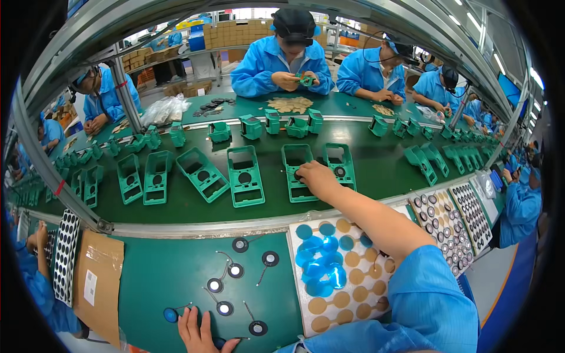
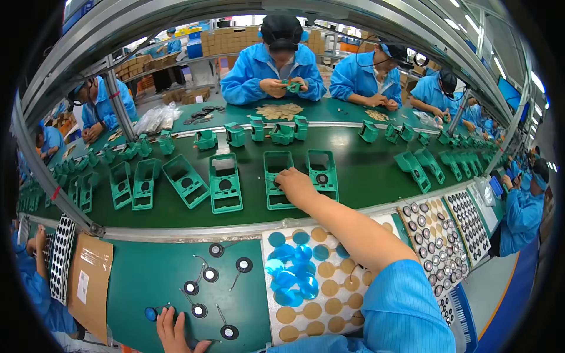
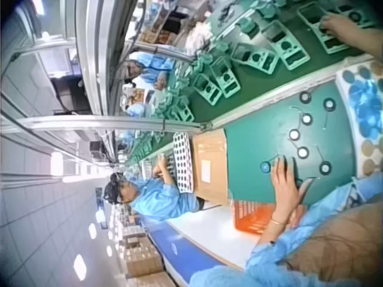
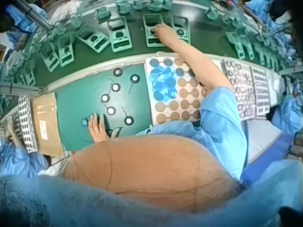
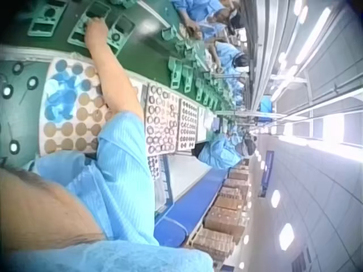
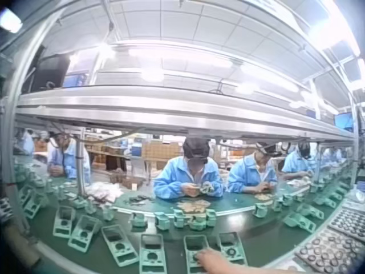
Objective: The person assembles small electronic components into green plastic housings by hand, placing circuit boards and other components into the housings.
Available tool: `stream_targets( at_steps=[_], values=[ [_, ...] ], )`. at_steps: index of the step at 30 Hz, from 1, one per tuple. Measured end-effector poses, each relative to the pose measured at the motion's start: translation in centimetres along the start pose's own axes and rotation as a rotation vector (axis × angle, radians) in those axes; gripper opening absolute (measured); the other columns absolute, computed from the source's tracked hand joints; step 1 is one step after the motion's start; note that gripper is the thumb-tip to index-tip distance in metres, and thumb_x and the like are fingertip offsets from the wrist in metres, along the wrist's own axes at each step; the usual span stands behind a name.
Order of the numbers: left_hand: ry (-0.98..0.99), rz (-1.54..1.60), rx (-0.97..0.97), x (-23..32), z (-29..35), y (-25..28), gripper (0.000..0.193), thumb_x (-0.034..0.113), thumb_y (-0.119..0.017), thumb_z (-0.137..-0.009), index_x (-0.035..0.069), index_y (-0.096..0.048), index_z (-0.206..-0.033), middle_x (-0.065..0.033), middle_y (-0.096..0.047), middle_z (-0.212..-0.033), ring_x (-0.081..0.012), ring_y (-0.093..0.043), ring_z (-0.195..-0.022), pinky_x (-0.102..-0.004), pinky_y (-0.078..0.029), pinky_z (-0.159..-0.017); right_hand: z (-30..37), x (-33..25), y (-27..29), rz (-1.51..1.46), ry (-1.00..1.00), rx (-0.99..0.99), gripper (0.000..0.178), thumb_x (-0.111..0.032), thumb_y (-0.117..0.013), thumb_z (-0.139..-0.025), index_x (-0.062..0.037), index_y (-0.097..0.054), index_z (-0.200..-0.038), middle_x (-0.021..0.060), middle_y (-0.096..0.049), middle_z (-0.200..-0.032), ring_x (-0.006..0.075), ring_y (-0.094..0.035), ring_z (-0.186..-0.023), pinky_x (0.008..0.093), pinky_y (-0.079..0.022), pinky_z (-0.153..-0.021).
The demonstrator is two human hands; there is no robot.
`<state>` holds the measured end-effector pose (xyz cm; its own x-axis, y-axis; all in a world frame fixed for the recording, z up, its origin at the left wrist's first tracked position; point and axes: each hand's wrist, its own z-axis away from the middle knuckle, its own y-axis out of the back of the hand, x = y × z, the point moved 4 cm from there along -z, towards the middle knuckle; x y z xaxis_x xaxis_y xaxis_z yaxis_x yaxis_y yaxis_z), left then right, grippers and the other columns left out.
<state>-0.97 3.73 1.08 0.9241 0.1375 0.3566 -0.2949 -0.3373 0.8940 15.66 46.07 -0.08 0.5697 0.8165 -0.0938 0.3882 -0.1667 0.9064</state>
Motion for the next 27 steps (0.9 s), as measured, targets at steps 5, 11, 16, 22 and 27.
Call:
stream_targets(
  at_steps=[5, 11, 16, 22, 27],
  values=[
    [-0.002, -0.006, 0.015, -0.1, 0.0, 0.3, 0.076, 0.022, -0.079, -0.055, -0.001, -0.046, -0.119, -0.0241, -0.038, -0.129, -0.0436, -0.034, -0.12, -0.0557, -0.027, -0.098, 0.0, -0.2, -0.1, 0.011, 0.031, 0.019, 0.015, -0.006, -0.06, -0.074, -0.0074, -0.061, -0.089, 0.0056, -0.059, -0.093, 0.0263, -0.054, -0.088, 0.036, -0.047, -0.075],
    [0.004, -0.006, 0.02, -0.1, 0.1, 0.3, 0.077, 0.021, -0.079, -0.054, -0.002, -0.046, -0.119, -0.0241, -0.038, -0.129, -0.0434, -0.034, -0.12, -0.0554, -0.027, -0.099, 0.3, 0.3, -0.2, 0.09, 0.091, 0.028, 0.021, -0.004, -0.057, -0.075, -0.0046, -0.059, -0.095, 0.007, -0.057, -0.098, 0.0259, -0.053, -0.09, 0.0348, -0.048, -0.075],
    [0.022, -0.001, 0.0, 0.1, 0.0, 0.5, 0.075, 0.019, -0.079, -0.055, -0.002, -0.046, -0.119, -0.0243, -0.038, -0.13, -0.0435, -0.034, -0.12, -0.0552, -0.027, -0.099, 0.9, -0.4, 0.1, 0.175, 0.103, -0.026, 0.028, -0.01, -0.058, -0.076, -0.0023, -0.056, -0.103, 0.01, -0.055, -0.108, 0.0302, -0.049, -0.104, 0.0404, -0.043, -0.085],
    [0.013, -0.002, 0.008, 0.6, -0.1, 1.0, 0.071, 0.018, -0.078, -0.059, -0.002, -0.046, -0.119, -0.0245, -0.037, -0.13, -0.0438, -0.034, -0.12, -0.0551, -0.027, -0.099, 2.2, -0.4, 0.1, 0.246, 0.071, -0.082, 0.047, -0.031, -0.053, -0.085, -0.0034, -0.046, -0.122, 0.0134, -0.043, -0.13, 0.0347, -0.037, -0.12, 0.0485, -0.035, -0.094],
    [-0.018, -0.015, 0.037, 0.5, 0.5, 0.8, 0.069, 0.019, -0.077, -0.061, -0.002, -0.046, -0.119, -0.0243, -0.037, -0.13, -0.0433, -0.034, -0.119, -0.0539, -0.028, -0.098, 2.5, 0.1, 0.5, 0.205, -0.005, -0.202, 0.055, -0.041, -0.049, -0.087, -0.004, -0.041, -0.127, 0.0152, -0.036, -0.136, 0.0348, -0.034, -0.122, 0.0494, -0.033, -0.096]
  ],
)
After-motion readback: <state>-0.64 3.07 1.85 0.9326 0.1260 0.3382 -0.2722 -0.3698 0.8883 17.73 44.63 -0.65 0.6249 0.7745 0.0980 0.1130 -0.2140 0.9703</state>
